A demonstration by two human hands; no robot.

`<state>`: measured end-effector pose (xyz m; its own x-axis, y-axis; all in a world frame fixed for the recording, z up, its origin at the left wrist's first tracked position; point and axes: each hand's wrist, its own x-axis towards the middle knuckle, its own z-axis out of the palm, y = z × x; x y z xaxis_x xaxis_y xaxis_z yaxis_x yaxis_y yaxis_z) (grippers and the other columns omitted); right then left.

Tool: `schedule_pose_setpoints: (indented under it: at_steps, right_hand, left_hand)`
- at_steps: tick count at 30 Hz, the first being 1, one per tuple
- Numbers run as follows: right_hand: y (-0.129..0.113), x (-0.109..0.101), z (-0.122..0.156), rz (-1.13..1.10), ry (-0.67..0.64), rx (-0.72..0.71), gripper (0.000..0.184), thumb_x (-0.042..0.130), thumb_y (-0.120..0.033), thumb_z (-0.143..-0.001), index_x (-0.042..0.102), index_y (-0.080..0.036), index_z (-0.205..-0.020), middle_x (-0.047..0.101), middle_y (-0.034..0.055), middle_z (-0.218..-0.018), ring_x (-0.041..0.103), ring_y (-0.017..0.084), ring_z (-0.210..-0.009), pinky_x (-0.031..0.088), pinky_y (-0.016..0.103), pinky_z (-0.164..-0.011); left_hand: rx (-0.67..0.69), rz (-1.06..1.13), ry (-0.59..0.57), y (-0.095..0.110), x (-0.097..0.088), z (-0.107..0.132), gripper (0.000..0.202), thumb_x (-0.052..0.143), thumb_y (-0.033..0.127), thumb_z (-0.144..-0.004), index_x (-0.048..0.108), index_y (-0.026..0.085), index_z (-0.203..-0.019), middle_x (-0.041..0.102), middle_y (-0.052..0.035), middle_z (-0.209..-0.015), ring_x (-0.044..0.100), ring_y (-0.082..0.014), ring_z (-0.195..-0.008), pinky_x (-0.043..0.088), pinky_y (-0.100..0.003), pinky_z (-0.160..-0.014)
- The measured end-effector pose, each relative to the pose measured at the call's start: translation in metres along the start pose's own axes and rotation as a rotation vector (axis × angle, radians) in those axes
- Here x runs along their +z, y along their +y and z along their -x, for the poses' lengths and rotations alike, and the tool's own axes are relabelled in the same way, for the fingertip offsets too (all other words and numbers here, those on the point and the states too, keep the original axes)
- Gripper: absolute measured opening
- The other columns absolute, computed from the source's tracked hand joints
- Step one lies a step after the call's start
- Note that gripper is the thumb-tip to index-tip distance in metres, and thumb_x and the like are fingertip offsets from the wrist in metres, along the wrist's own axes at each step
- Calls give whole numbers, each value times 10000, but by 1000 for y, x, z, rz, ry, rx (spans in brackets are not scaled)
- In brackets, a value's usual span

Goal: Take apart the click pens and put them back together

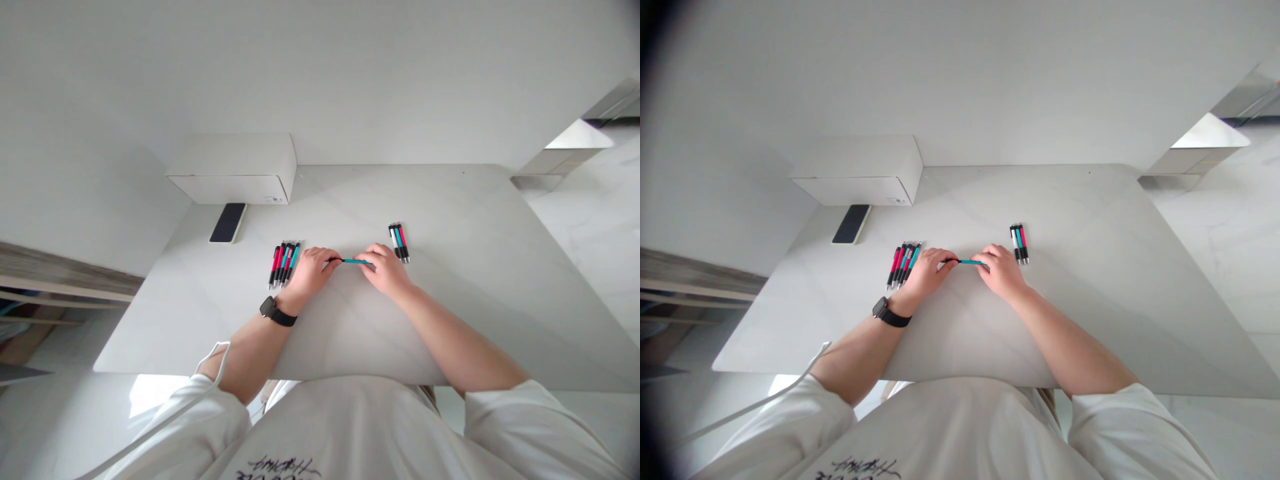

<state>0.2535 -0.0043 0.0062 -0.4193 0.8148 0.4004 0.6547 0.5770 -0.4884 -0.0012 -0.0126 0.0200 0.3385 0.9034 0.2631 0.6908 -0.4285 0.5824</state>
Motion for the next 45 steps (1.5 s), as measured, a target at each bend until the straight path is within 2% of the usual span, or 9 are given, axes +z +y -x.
schedule_pose_setpoints:
  at_steps: [7, 18, 26, 31, 33, 35, 37, 41, 45]
  right_hand:
    - [0, 2, 0, 6, -1, -20, 242, 653, -213, -981, 786, -308, -1160, 678, 80, -1059, 632, 261, -995, 511, 423, -943]
    - [-6, -6, -1, 45, -8, -47, 316, 604, -182, -1001, 798, -345, -1189, 678, 80, -1041, 610, 267, -987, 476, 440, -934]
    - [1, -1, -2, 39, -73, -21, 245, 593, -326, -1046, 784, -314, -1198, 721, 69, -960, 632, 258, -942, 456, 425, -918]
    - [3, -2, -3, 6, -54, -7, 254, 566, -333, -1057, 774, -302, -1199, 737, 76, -1025, 645, 259, -981, 464, 414, -932]
    - [3, -3, -3, 1, -31, 2, 256, 560, -343, -1059, 776, -298, -1190, 737, 78, -1041, 647, 259, -985, 466, 415, -939]
    - [3, -4, -3, -4, -20, 9, 257, 556, -342, -1060, 777, -301, -1184, 737, 77, -1046, 648, 258, -980, 467, 417, -943]
    - [3, -4, -3, -7, -23, 13, 256, 556, -338, -1059, 779, -301, -1179, 737, 77, -1036, 649, 258, -971, 467, 417, -940]
    - [3, -5, -4, -14, -16, 22, 248, 560, -334, -1058, 782, -295, -1162, 733, 77, -1028, 651, 257, -963, 471, 412, -926]
    - [2, -7, -5, -11, 0, 18, 249, 563, -348, -1057, 786, -299, -1156, 727, 78, -1033, 649, 256, -960, 475, 412, -919]
  left_hand:
    - [-11, 14, -10, -1, 0, 0, 189, 598, 350, -1031, 763, 258, -1049, 789, -36, -1012, 694, -250, -986, 517, -420, -955]
    - [6, 81, -117, 3, -4, -3, 271, 533, 325, -1051, 755, 247, -916, 777, -20, -870, 697, -225, -875, 519, -393, -936]
    - [-4, 101, -14, 2, -4, -1, 126, 668, 324, -989, 731, 245, -1066, 771, -44, -1036, 693, -233, -999, 538, -394, -952]
    - [-2, 78, 65, -2, -4, 0, 253, 620, 400, -1026, 674, 236, -1210, 756, -66, -1110, 693, -228, -1045, 528, -386, -971]
    - [-22, 25, 64, -5, -3, 0, 248, 533, 404, -1067, 691, 231, -1149, 758, -68, -1047, 698, -225, -1001, 525, -375, -932]
    - [-31, -26, 28, -7, -2, -1, 304, 467, 386, -1089, 709, 227, -994, 749, -61, -929, 696, -222, -911, 521, -366, -875]
    - [-21, -34, 0, -8, -2, -2, 304, 477, 364, -1083, 697, 228, -924, 738, -53, -883, 689, -220, -869, 519, -361, -849]
    - [17, 52, 12, -6, -3, -2, 130, 599, 328, -1028, 677, 232, -1066, 744, -51, -1011, 694, -213, -968, 532, -346, -896]
    - [-10, 63, 34, -5, -5, -1, 202, 530, 362, -1066, 669, 225, -1123, 742, -57, -1005, 694, -206, -952, 534, -336, -867]
